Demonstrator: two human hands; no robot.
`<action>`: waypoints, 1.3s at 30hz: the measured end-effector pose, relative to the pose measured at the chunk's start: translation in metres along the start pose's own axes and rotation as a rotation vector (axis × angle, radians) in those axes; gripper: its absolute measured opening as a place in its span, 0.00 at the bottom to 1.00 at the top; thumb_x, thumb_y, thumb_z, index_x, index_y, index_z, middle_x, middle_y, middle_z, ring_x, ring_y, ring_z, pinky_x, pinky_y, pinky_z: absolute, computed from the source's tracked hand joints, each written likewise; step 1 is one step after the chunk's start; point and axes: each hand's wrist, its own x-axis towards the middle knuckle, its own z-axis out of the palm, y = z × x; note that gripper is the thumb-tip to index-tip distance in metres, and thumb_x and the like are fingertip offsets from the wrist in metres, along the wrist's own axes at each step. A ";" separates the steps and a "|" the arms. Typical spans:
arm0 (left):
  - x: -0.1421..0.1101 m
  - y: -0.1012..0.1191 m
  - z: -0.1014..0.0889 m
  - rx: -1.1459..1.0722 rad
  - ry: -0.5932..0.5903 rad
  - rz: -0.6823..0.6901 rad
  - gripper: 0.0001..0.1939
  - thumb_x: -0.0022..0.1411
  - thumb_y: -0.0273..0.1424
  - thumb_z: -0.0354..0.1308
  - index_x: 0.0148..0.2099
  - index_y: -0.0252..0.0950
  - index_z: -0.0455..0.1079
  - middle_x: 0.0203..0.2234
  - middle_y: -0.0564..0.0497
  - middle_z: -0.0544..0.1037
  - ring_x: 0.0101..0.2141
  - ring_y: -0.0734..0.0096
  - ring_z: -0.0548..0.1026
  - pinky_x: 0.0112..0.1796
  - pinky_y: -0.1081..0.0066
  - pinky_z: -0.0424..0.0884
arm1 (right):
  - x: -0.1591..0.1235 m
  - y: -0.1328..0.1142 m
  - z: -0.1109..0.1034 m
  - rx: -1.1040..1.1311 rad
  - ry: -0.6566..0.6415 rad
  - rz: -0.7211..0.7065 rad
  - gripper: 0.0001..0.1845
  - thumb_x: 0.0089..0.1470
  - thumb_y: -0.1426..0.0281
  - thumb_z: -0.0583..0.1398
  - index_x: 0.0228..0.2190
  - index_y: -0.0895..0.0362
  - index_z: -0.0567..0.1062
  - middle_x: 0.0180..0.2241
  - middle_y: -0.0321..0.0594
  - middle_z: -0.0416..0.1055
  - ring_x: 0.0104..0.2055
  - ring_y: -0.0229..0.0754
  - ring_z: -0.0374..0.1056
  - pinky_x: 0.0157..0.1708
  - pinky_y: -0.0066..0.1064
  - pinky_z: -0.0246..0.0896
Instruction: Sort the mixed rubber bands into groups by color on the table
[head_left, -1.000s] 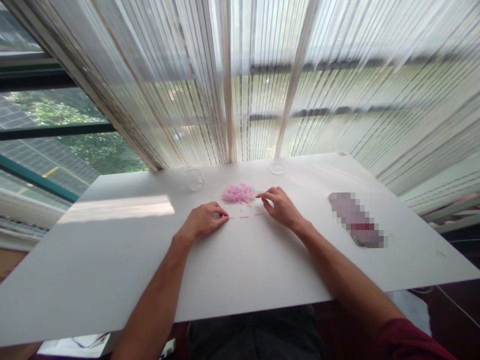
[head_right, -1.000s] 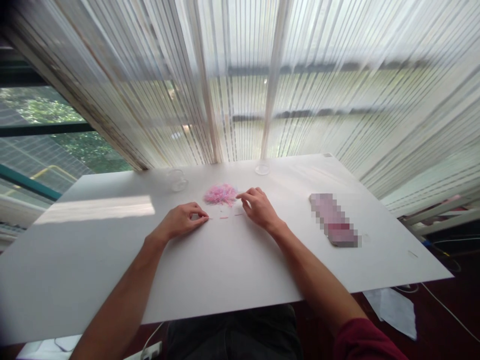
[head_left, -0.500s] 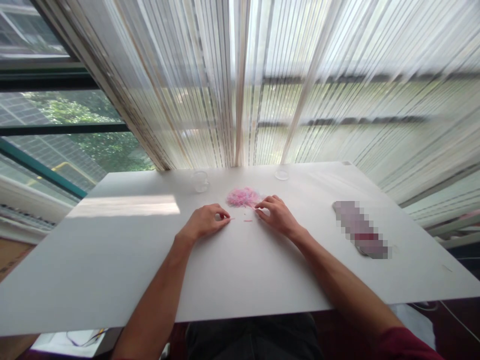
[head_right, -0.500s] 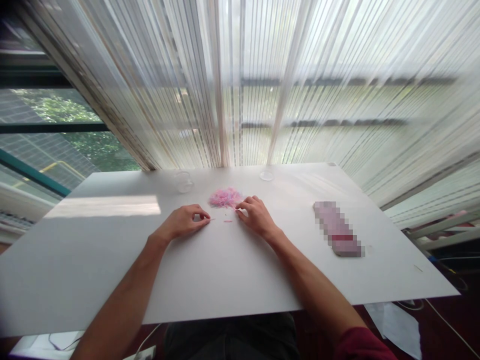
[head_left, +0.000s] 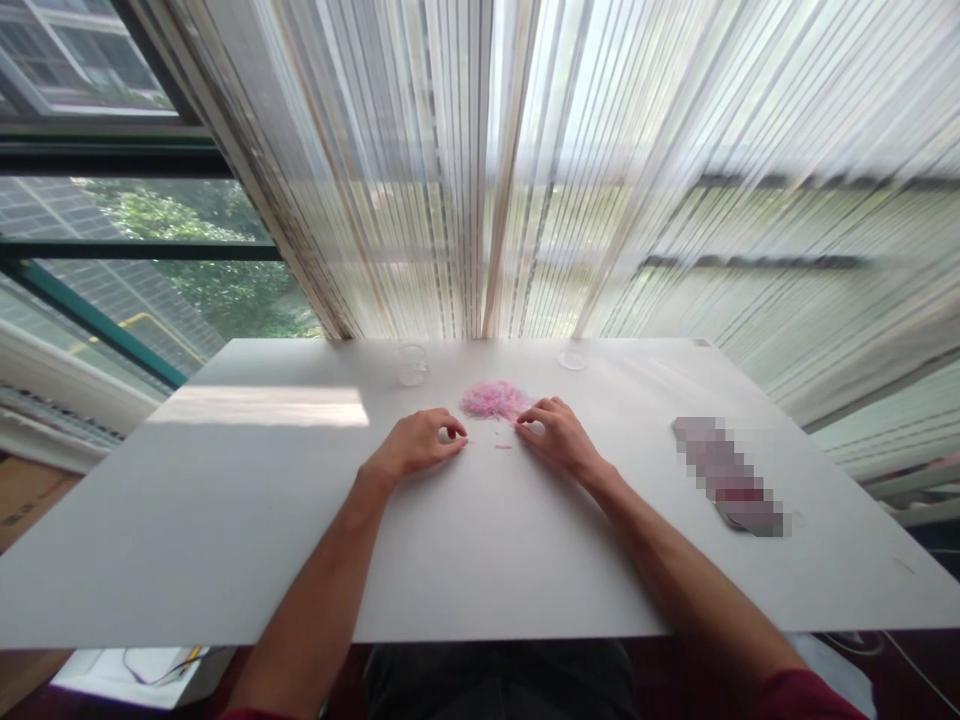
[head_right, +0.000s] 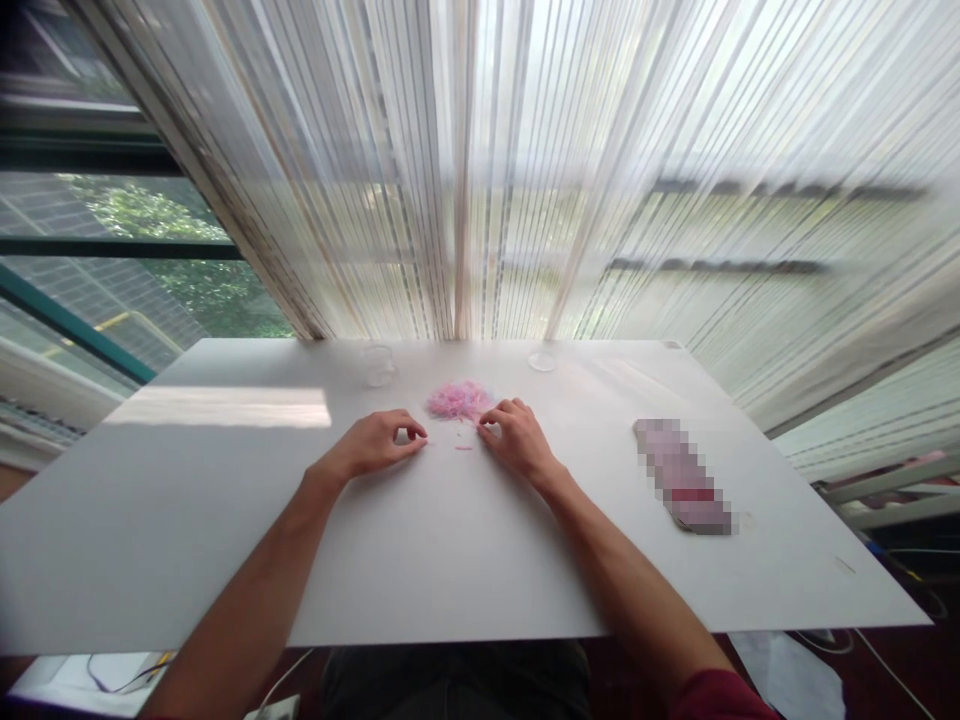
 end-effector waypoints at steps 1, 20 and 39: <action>0.000 0.000 0.000 -0.001 0.008 0.003 0.11 0.59 0.39 0.57 0.37 0.42 0.79 0.35 0.54 0.80 0.31 0.70 0.74 0.31 0.73 0.65 | 0.000 0.000 0.000 -0.001 -0.007 0.001 0.03 0.57 0.71 0.64 0.33 0.54 0.80 0.33 0.42 0.74 0.38 0.46 0.66 0.42 0.38 0.64; 0.003 0.046 0.040 -0.422 0.293 0.210 0.16 0.63 0.37 0.61 0.52 0.39 0.73 0.39 0.52 0.80 0.21 0.79 0.62 0.28 0.76 0.67 | -0.006 -0.027 -0.024 0.955 -0.113 0.262 0.18 0.53 0.54 0.65 0.34 0.57 0.81 0.33 0.39 0.77 0.36 0.41 0.70 0.36 0.32 0.63; 0.004 0.026 0.024 -0.380 0.225 0.170 0.13 0.63 0.41 0.60 0.39 0.38 0.80 0.30 0.52 0.81 0.23 0.76 0.65 0.27 0.75 0.65 | -0.008 -0.035 -0.017 0.586 -0.040 0.142 0.14 0.59 0.59 0.59 0.31 0.57 0.77 0.30 0.38 0.74 0.29 0.36 0.65 0.29 0.28 0.61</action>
